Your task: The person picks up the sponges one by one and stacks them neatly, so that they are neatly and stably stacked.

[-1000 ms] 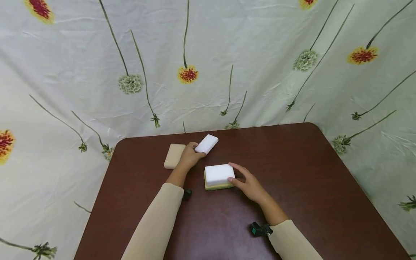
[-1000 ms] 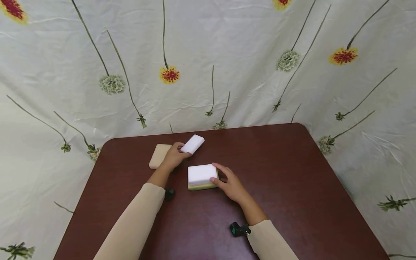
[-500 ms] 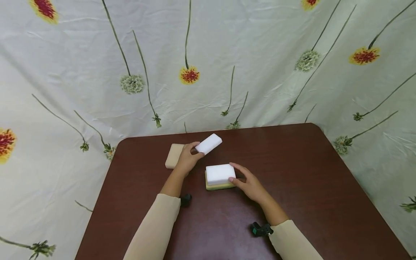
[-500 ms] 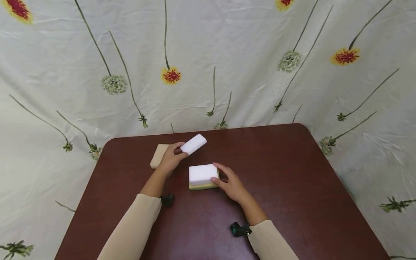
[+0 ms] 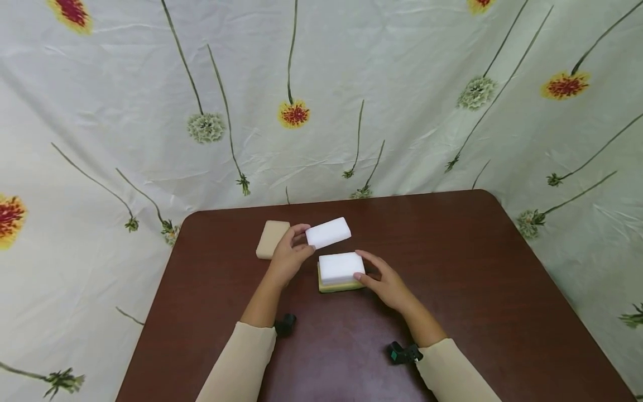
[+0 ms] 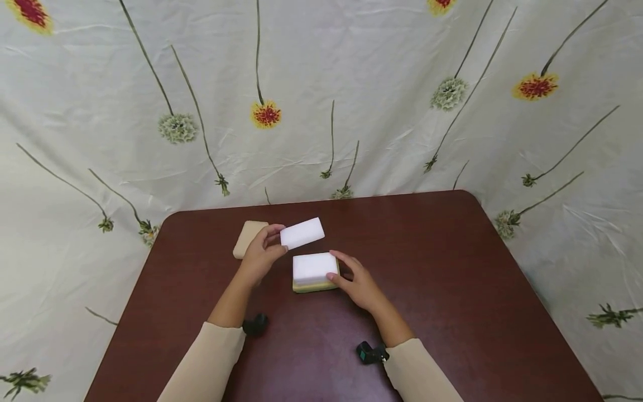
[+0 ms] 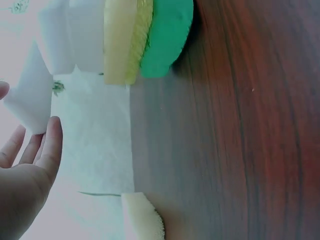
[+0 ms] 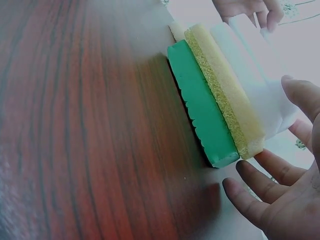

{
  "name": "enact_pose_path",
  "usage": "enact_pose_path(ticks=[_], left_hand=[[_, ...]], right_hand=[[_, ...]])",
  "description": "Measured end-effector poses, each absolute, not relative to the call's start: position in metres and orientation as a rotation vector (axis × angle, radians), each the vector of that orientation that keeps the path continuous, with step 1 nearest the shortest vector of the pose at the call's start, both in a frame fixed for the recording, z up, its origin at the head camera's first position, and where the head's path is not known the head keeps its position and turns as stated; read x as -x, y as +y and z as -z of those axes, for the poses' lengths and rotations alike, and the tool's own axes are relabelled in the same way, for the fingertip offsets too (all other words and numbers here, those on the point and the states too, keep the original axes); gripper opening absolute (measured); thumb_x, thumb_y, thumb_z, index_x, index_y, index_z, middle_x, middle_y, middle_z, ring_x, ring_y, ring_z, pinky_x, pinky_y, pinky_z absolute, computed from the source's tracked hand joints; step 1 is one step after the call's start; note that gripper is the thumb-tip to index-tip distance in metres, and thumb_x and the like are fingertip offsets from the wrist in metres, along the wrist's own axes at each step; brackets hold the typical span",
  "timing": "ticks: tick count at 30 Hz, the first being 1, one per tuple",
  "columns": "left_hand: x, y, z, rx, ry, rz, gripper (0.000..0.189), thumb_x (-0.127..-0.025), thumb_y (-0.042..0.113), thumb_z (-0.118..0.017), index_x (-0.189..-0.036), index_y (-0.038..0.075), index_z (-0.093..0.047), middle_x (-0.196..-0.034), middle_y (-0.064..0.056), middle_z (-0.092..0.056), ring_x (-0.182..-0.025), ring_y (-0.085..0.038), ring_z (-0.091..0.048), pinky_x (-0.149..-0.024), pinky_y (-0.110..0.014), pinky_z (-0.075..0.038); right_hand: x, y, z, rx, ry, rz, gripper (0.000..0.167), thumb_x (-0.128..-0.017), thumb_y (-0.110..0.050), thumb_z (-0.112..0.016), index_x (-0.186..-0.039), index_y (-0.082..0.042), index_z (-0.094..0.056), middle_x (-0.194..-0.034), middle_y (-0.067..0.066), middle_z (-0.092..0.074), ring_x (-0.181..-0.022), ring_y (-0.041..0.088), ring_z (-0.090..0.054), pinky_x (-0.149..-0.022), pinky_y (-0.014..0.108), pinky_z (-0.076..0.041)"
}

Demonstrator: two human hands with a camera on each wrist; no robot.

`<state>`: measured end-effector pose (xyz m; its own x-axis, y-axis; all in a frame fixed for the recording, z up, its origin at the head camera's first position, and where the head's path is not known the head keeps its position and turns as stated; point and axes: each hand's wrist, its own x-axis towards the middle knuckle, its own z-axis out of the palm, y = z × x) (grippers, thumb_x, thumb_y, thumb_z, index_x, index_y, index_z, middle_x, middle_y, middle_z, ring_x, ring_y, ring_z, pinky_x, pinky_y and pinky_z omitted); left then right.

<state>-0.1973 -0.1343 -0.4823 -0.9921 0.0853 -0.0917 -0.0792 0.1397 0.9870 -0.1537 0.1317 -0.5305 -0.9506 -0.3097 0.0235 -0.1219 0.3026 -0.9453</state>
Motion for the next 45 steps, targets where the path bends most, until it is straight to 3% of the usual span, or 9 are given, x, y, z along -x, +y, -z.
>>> enact_pose_path(ticks=[4,10,23,35,45], left_hand=[[0.187,-0.132,0.479,-0.048,2.285,-1.946,0.057,-0.090,0.006,-0.067,-0.144,0.012,-0.049,-0.148,-0.013,-0.049,-0.120,-0.034,-0.061,-0.088,-0.031,-0.054],[0.174,-0.129,0.480,-0.109,2.316,-1.901,0.056,-0.090,0.007,-0.070,-0.142,0.014,-0.051,-0.151,-0.009,-0.045,-0.122,-0.037,-0.061,-0.089,-0.037,-0.057],[0.158,-0.124,0.489,-0.158,2.434,-1.792,0.056,-0.087,0.009,-0.074,-0.138,0.019,-0.056,-0.145,-0.004,-0.052,-0.112,-0.032,-0.066,-0.086,-0.039,-0.058],[0.153,-0.119,0.492,-0.219,2.508,-1.740,0.056,-0.085,0.007,-0.073,-0.137,0.017,-0.057,-0.140,-0.003,-0.056,-0.110,-0.031,-0.066,-0.093,-0.043,-0.057],[0.151,-0.120,0.493,-0.257,2.501,-1.753,0.057,-0.084,0.001,-0.072,-0.135,0.023,-0.058,-0.138,-0.004,-0.055,-0.122,-0.029,-0.061,-0.100,-0.042,-0.054]], right_hand=[[0.154,0.132,0.531,0.395,2.404,1.709,0.059,-0.095,-0.032,-0.071,-0.150,-0.027,-0.049,-0.158,0.004,-0.042,-0.140,0.028,-0.046,-0.101,0.039,-0.053],[0.154,0.132,0.530,0.375,2.388,1.732,0.058,-0.095,-0.029,-0.072,-0.148,-0.027,-0.050,-0.157,0.009,-0.042,-0.140,0.032,-0.046,-0.101,0.041,-0.053],[0.156,0.131,0.530,0.354,2.356,1.753,0.060,-0.095,-0.027,-0.072,-0.150,-0.019,-0.048,-0.156,0.012,-0.043,-0.144,0.032,-0.041,-0.108,0.050,-0.049],[0.155,0.131,0.528,0.373,2.372,1.734,0.061,-0.095,-0.029,-0.071,-0.151,-0.022,-0.047,-0.156,0.012,-0.043,-0.140,0.034,-0.047,-0.105,0.046,-0.052],[0.156,0.131,0.530,0.361,2.377,1.719,0.061,-0.095,-0.028,-0.071,-0.151,-0.018,-0.047,-0.156,0.013,-0.043,-0.142,0.033,-0.044,-0.107,0.048,-0.050]])
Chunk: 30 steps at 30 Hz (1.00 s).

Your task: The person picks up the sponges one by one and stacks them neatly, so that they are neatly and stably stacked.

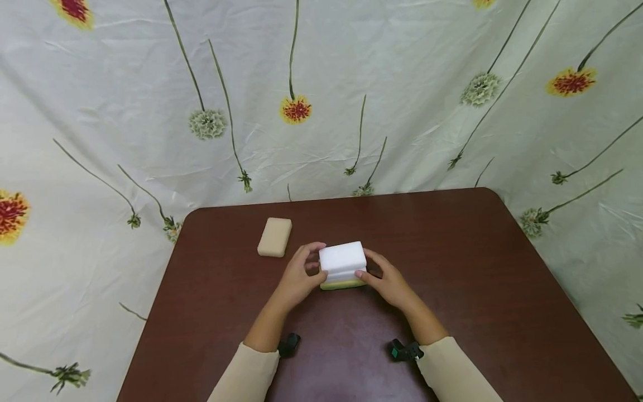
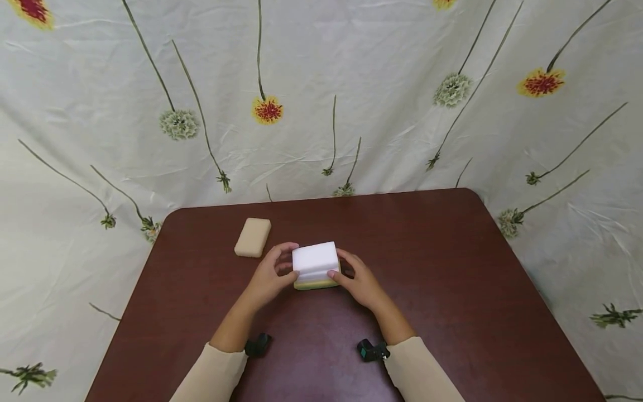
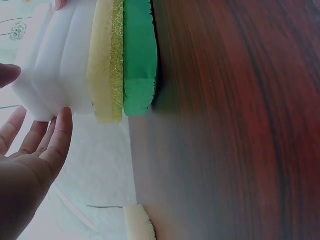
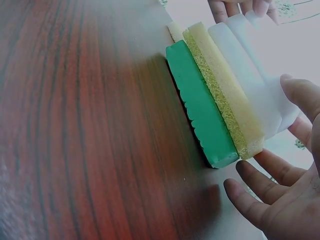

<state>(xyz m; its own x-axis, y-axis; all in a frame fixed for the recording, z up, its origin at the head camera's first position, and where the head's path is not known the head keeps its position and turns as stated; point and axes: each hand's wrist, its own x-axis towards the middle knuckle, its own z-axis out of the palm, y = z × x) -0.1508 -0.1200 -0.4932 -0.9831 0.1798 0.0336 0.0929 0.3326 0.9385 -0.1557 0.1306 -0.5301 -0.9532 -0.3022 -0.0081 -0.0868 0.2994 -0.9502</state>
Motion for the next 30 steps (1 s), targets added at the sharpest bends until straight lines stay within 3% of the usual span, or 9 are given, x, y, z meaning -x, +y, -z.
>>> enact_pose_path(ticks=[11,18,30], left_hand=[[0.149,-0.120,0.495,-0.283,2.543,-1.686,0.050,-0.084,0.002,-0.071,-0.130,0.021,-0.061,-0.138,-0.002,-0.052,-0.114,-0.032,-0.064,-0.097,-0.039,-0.056],[0.150,-0.119,0.496,-0.327,2.534,-1.720,0.050,-0.083,-0.002,-0.068,-0.130,0.013,-0.061,-0.139,-0.004,-0.052,-0.127,-0.027,-0.058,-0.103,-0.039,-0.053],[0.150,-0.119,0.495,-0.324,2.468,-1.773,0.050,-0.086,-0.003,-0.068,-0.134,0.009,-0.060,-0.144,-0.005,-0.050,-0.138,-0.025,-0.049,-0.108,-0.044,-0.050]], right_hand=[[0.153,0.130,0.527,0.360,2.358,1.748,0.063,-0.095,-0.025,-0.072,-0.151,-0.018,-0.046,-0.157,0.015,-0.041,-0.132,0.039,-0.055,-0.099,0.041,-0.055],[0.152,0.132,0.528,0.354,2.343,1.786,0.073,-0.092,-0.022,-0.076,-0.155,-0.027,-0.040,-0.157,0.013,-0.044,-0.139,0.041,-0.048,-0.111,0.058,-0.042],[0.141,0.129,0.488,0.377,2.395,1.754,0.073,-0.090,-0.012,-0.076,-0.154,-0.011,-0.041,-0.159,0.017,-0.040,-0.149,0.040,-0.033,-0.118,0.066,-0.027]])
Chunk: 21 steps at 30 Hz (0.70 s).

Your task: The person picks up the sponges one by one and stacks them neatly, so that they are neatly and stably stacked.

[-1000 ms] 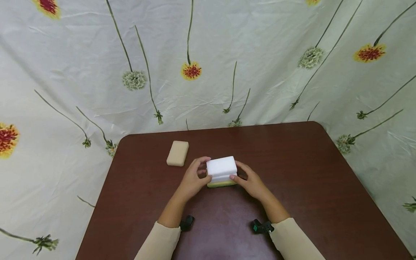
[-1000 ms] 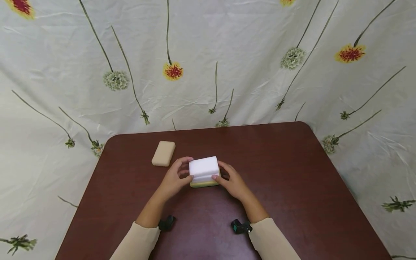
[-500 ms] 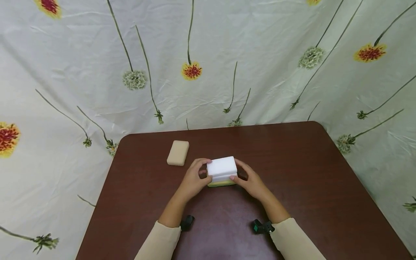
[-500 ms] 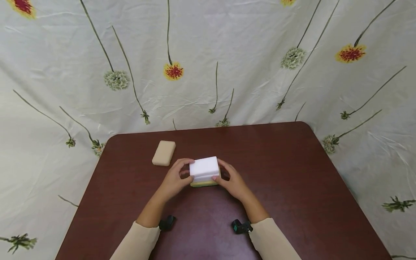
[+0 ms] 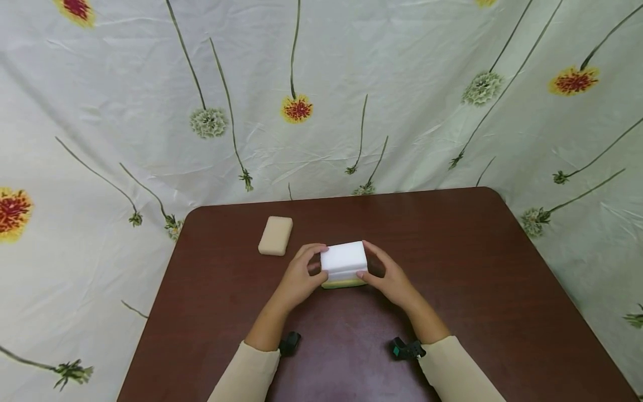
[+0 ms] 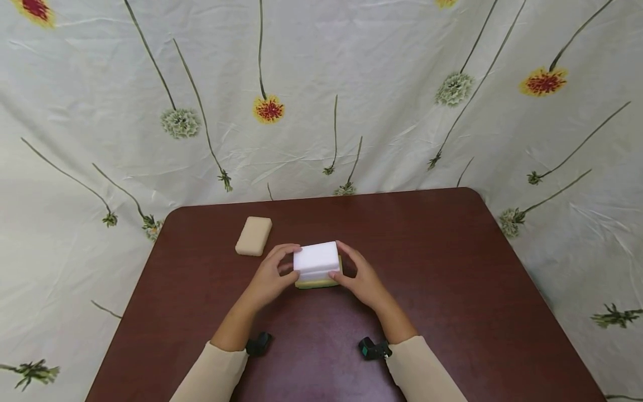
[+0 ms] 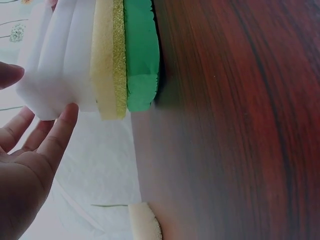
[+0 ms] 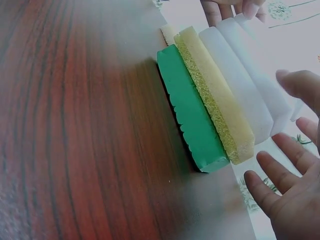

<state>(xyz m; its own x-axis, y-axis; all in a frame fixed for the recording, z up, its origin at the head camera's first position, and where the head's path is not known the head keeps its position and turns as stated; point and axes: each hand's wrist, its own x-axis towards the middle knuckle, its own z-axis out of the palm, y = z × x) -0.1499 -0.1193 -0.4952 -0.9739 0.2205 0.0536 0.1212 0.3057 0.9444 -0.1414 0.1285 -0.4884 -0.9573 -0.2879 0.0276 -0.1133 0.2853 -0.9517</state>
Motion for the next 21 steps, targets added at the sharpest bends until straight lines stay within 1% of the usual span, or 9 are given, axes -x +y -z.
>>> enact_pose_path(ticks=[5,9,10,13,15,17,21], left_hand=[[0.148,-0.117,0.491,-0.294,2.456,-1.757,0.051,-0.086,-0.007,-0.064,-0.136,0.002,-0.058,-0.148,-0.010,-0.047,-0.141,-0.028,-0.046,-0.111,-0.047,-0.047],[0.141,-0.114,0.473,-0.296,2.456,-1.747,0.051,-0.085,-0.009,-0.062,-0.135,-0.002,-0.057,-0.147,-0.014,-0.048,-0.140,-0.031,-0.046,-0.111,-0.049,-0.046],[0.139,-0.113,0.471,-0.303,2.464,-1.748,0.051,-0.085,-0.009,-0.062,-0.135,-0.003,-0.057,-0.146,-0.015,-0.048,-0.139,-0.032,-0.047,-0.110,-0.050,-0.047],[0.140,-0.113,0.476,-0.303,2.484,-1.753,0.050,-0.084,-0.010,-0.063,-0.133,-0.001,-0.059,-0.145,-0.012,-0.049,-0.138,-0.031,-0.049,-0.109,-0.049,-0.048],[0.139,-0.113,0.475,-0.304,2.488,-1.756,0.050,-0.084,-0.010,-0.063,-0.133,0.000,-0.060,-0.144,-0.010,-0.050,-0.138,-0.030,-0.049,-0.109,-0.048,-0.048],[0.139,-0.113,0.474,-0.293,2.465,-1.759,0.050,-0.084,-0.010,-0.063,-0.133,0.001,-0.059,-0.145,-0.011,-0.049,-0.139,-0.028,-0.048,-0.110,-0.048,-0.047],[0.134,-0.113,0.462,-0.293,2.433,-1.762,0.049,-0.086,-0.009,-0.062,-0.135,-0.001,-0.058,-0.147,-0.014,-0.047,-0.140,-0.030,-0.046,-0.112,-0.048,-0.046]], right_hand=[[0.138,0.127,0.481,0.395,2.421,1.759,0.071,-0.089,-0.006,-0.076,-0.153,-0.010,-0.044,-0.154,0.022,-0.045,-0.146,0.043,-0.038,-0.117,0.066,-0.030],[0.140,0.128,0.486,0.386,2.441,1.750,0.071,-0.089,-0.007,-0.076,-0.152,-0.013,-0.045,-0.153,0.022,-0.047,-0.145,0.043,-0.039,-0.116,0.064,-0.032],[0.142,0.128,0.490,0.383,2.440,1.752,0.071,-0.089,-0.008,-0.076,-0.153,-0.014,-0.044,-0.154,0.021,-0.046,-0.146,0.042,-0.038,-0.116,0.064,-0.032],[0.147,0.130,0.507,0.406,2.419,1.778,0.073,-0.090,-0.012,-0.077,-0.154,-0.021,-0.043,-0.157,0.017,-0.044,-0.144,0.042,-0.041,-0.115,0.064,-0.034],[0.150,0.131,0.515,0.426,2.400,1.803,0.071,-0.091,-0.016,-0.076,-0.153,-0.026,-0.043,-0.158,0.014,-0.043,-0.143,0.041,-0.043,-0.112,0.063,-0.038],[0.152,0.132,0.521,0.444,2.383,1.829,0.068,-0.092,-0.020,-0.075,-0.152,-0.030,-0.044,-0.158,0.011,-0.043,-0.141,0.039,-0.046,-0.109,0.059,-0.043],[0.152,0.131,0.521,0.460,2.375,1.852,0.061,-0.094,-0.021,-0.073,-0.150,-0.028,-0.047,-0.156,0.010,-0.046,-0.137,0.036,-0.051,-0.101,0.048,-0.051]])
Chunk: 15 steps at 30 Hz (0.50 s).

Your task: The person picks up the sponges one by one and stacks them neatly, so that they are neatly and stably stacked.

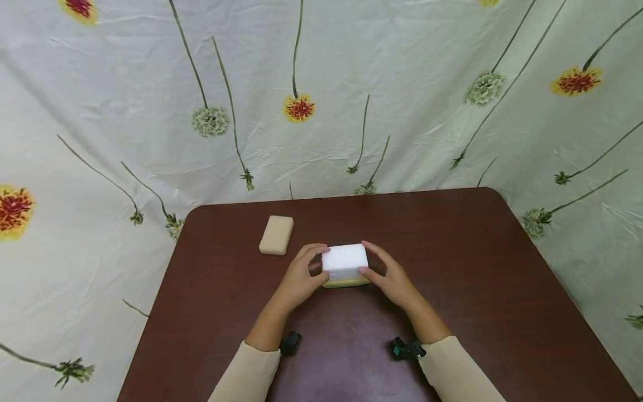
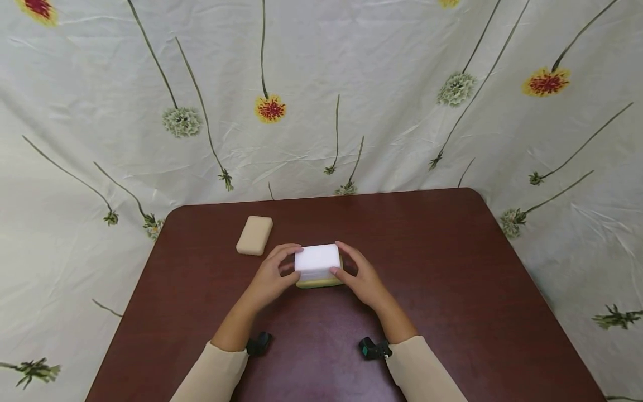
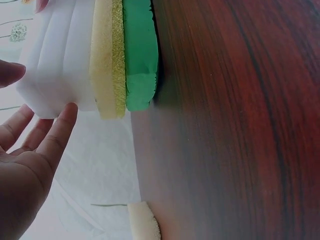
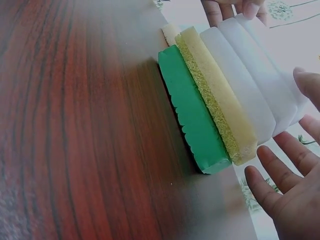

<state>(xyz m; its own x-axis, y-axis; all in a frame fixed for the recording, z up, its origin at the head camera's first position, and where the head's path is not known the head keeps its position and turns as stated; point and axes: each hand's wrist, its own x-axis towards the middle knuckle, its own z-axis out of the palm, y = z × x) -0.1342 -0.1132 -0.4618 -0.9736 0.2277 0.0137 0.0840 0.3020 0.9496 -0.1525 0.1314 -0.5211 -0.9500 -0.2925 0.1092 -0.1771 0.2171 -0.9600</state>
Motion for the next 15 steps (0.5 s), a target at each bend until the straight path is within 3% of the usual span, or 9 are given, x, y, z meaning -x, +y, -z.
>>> enact_pose_path(ticks=[3,9,15], left_hand=[[0.134,-0.114,0.462,-0.291,2.430,-1.763,0.050,-0.087,-0.008,-0.062,-0.136,-0.002,-0.057,-0.147,-0.014,-0.047,-0.141,-0.031,-0.047,-0.112,-0.048,-0.046],[0.135,-0.114,0.463,-0.293,2.435,-1.764,0.050,-0.087,-0.008,-0.063,-0.136,-0.002,-0.057,-0.146,-0.013,-0.047,-0.140,-0.032,-0.048,-0.111,-0.047,-0.046],[0.135,-0.113,0.463,-0.284,2.429,-1.771,0.049,-0.087,-0.009,-0.063,-0.135,-0.001,-0.058,-0.145,-0.012,-0.048,-0.140,-0.031,-0.048,-0.111,-0.046,-0.046]], right_hand=[[0.153,0.131,0.522,0.459,2.383,1.854,0.061,-0.094,-0.019,-0.073,-0.149,-0.026,-0.048,-0.154,0.010,-0.048,-0.135,0.034,-0.051,-0.099,0.046,-0.052],[0.154,0.130,0.523,0.456,2.419,1.844,0.063,-0.094,-0.013,-0.072,-0.151,-0.014,-0.047,-0.154,0.016,-0.047,-0.143,0.038,-0.042,-0.109,0.062,-0.042],[0.146,0.128,0.501,0.441,2.423,1.817,0.062,-0.095,-0.011,-0.070,-0.151,-0.008,-0.046,-0.156,0.020,-0.043,-0.147,0.040,-0.037,-0.113,0.064,-0.037]])
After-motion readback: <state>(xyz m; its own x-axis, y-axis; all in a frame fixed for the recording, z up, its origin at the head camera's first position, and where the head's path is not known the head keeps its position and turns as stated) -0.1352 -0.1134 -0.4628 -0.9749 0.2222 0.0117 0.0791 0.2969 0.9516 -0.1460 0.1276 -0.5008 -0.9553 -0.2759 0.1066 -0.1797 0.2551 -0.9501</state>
